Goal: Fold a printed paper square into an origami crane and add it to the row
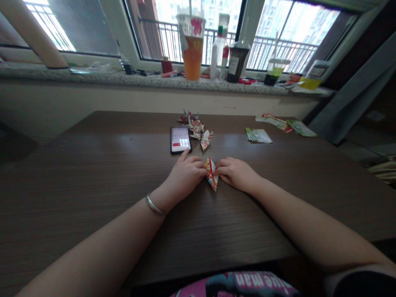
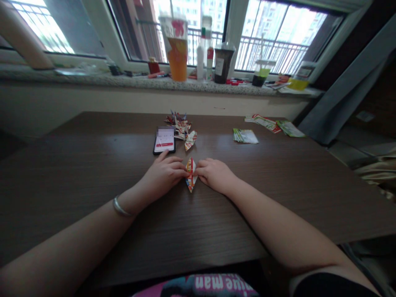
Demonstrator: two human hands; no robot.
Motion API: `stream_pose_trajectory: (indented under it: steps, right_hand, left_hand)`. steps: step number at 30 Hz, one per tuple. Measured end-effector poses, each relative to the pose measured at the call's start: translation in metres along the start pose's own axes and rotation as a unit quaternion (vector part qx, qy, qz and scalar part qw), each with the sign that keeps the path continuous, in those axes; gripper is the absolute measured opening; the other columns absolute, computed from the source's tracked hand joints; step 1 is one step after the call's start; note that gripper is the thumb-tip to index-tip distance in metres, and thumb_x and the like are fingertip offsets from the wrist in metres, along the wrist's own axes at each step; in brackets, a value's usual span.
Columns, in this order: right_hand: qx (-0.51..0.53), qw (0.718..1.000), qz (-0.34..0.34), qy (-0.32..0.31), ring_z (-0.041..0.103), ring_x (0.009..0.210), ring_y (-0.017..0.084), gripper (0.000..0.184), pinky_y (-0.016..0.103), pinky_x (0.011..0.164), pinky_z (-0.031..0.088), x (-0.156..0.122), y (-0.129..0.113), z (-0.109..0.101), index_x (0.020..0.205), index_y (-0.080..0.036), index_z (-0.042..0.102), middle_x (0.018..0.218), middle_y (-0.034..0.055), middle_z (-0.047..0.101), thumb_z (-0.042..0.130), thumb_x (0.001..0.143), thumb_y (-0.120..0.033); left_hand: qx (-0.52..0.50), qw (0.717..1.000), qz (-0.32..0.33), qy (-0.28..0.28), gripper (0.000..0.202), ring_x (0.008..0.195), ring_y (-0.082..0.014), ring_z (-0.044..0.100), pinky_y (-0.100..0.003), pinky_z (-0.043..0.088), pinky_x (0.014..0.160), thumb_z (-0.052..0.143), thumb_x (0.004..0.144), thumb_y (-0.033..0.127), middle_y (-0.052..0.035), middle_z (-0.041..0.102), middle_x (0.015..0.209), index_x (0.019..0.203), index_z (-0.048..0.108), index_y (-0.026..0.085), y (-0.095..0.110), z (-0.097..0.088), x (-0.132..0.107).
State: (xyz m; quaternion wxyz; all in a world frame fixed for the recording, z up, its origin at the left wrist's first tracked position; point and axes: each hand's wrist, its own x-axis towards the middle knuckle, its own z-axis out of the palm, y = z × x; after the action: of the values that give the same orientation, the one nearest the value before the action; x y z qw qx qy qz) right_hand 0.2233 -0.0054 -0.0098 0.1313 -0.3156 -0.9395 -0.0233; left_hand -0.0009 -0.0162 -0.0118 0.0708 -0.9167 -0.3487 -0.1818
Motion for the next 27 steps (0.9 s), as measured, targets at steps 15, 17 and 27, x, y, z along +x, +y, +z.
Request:
stream_pose_trajectory:
  steps: [15, 17, 27]
  right_hand:
    - [-0.072, 0.996, 0.012, -0.059, 0.067, 0.091, 0.02, 0.024, 0.032, 0.078, 0.048, -0.001, -0.01, -0.012, 0.102, -0.02, 0.073, 0.105, 0.0058, 0.072, 0.051, 0.094, -0.022]
    - [-0.069, 0.996, 0.011, -0.058, 0.067, 0.092, 0.021, 0.024, 0.033, 0.081, 0.048, -0.001, -0.01, -0.012, 0.102, -0.02, 0.073, 0.106, 0.0056, 0.072, 0.051, 0.093, -0.021]
    - [-0.036, 0.997, 0.044, -0.059, 0.066, 0.099, 0.021, 0.024, 0.041, 0.102, 0.04, -0.004, -0.011, -0.016, 0.103, -0.021, 0.073, 0.111, 0.0042, 0.072, 0.053, 0.091, -0.024]
  left_hand:
    - [0.025, 0.998, 0.0, -0.05, 0.019, 0.1, -0.0236, 0.062, -0.053, 0.034, 0.103, 0.059, 0.088, 0.016, 0.0002, 0.072, 0.101, 0.097, 0.072, 0.027, 0.006, -0.01, -0.001]
    - [0.03, 0.998, -0.005, -0.057, 0.019, 0.099, -0.0236, 0.063, -0.053, 0.034, 0.103, 0.058, 0.088, 0.015, 0.0005, 0.072, 0.101, 0.093, 0.072, 0.026, 0.007, -0.011, -0.001]
    - [0.037, 0.994, -0.016, -0.099, 0.022, 0.09, -0.0219, 0.067, -0.036, 0.05, 0.08, 0.055, 0.086, 0.013, -0.0022, 0.073, 0.101, 0.096, 0.073, 0.022, 0.008, -0.017, 0.0]
